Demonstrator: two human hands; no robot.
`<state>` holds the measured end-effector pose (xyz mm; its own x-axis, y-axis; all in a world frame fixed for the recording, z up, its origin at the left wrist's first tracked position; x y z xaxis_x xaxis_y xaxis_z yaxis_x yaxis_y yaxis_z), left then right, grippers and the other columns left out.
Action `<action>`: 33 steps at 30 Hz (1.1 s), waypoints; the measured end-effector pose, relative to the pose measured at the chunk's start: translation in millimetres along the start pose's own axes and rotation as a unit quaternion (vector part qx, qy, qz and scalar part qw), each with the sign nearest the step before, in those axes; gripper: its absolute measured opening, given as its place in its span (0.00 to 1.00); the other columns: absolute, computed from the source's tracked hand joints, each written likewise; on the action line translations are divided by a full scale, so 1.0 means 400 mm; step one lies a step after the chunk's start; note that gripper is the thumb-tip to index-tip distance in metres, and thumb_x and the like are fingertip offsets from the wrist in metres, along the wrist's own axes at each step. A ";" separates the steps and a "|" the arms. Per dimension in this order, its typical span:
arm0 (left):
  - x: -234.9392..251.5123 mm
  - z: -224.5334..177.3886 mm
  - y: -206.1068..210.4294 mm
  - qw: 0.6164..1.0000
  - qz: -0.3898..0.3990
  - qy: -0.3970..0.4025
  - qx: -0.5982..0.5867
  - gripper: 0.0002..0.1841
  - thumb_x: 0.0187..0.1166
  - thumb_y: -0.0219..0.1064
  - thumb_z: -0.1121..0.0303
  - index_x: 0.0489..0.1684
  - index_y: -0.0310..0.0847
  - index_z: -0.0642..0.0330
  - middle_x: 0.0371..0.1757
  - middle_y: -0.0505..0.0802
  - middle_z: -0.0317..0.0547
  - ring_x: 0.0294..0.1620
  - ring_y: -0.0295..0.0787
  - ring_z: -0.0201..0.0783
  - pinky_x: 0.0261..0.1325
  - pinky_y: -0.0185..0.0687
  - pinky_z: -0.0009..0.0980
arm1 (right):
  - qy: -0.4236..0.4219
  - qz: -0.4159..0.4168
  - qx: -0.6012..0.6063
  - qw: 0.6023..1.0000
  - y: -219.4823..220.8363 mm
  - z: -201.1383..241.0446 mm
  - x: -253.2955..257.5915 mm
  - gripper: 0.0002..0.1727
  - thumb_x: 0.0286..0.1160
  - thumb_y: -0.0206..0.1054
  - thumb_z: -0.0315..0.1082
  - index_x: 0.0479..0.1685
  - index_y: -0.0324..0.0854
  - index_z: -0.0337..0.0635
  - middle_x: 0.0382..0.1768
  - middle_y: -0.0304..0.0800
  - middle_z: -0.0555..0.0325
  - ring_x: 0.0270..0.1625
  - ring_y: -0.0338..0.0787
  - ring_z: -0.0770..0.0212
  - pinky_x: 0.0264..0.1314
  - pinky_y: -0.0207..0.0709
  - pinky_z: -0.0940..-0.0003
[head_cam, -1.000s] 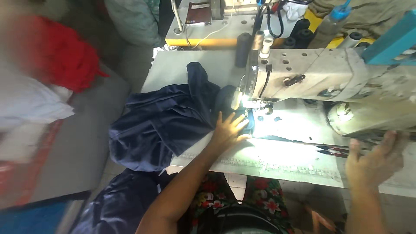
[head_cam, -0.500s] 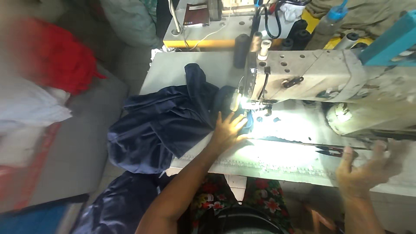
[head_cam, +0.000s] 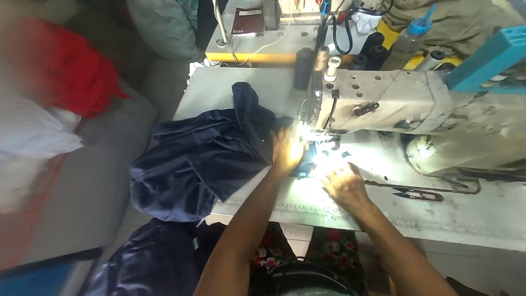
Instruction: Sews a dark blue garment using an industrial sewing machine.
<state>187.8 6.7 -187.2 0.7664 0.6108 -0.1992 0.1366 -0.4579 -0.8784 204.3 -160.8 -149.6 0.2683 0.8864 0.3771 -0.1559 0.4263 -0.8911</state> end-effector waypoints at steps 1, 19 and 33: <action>0.004 0.003 0.009 1.000 0.009 0.003 0.006 0.25 0.93 0.52 0.56 0.84 0.71 0.58 0.88 0.71 0.59 0.94 0.51 0.59 0.91 0.20 0.69 | -0.003 0.015 0.006 1.000 0.018 0.006 0.011 0.18 0.83 0.62 0.40 0.58 0.91 0.40 0.60 0.94 0.48 0.67 0.89 0.41 0.68 0.78 0.42; 0.090 0.309 -0.157 0.996 -0.082 -0.007 0.039 0.22 0.92 0.54 0.60 0.73 0.77 0.68 0.85 0.74 0.63 0.91 0.60 0.61 0.92 0.37 0.66 | 0.154 -0.008 -0.014 0.988 -0.149 -0.194 -0.206 0.22 0.85 0.56 0.38 0.61 0.89 0.31 0.69 0.87 0.36 0.73 0.83 0.28 0.76 0.71 0.32; -0.333 0.349 -0.145 0.973 -0.167 -0.081 -0.134 0.18 0.89 0.57 0.72 0.69 0.79 0.73 0.71 0.85 0.70 0.78 0.77 0.69 0.89 0.52 0.63 | 0.194 0.016 -0.081 0.978 -0.173 -0.266 -0.288 0.18 0.88 0.52 0.26 0.64 0.84 0.26 0.61 0.84 0.19 0.65 0.81 0.16 0.70 0.65 0.21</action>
<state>-9.9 42.2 -170.2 0.5448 0.8385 -0.0073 0.5363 -0.3551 -0.7657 285.2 -311.6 -158.4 0.6105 0.7507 0.2524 -0.0253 0.3370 -0.9412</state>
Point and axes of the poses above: each hand's wrist, its own x-axis towards the middle knuckle, its own y-axis out of the palm, z = x × y, the point moved 10 cm from there along x, towards the middle knuckle
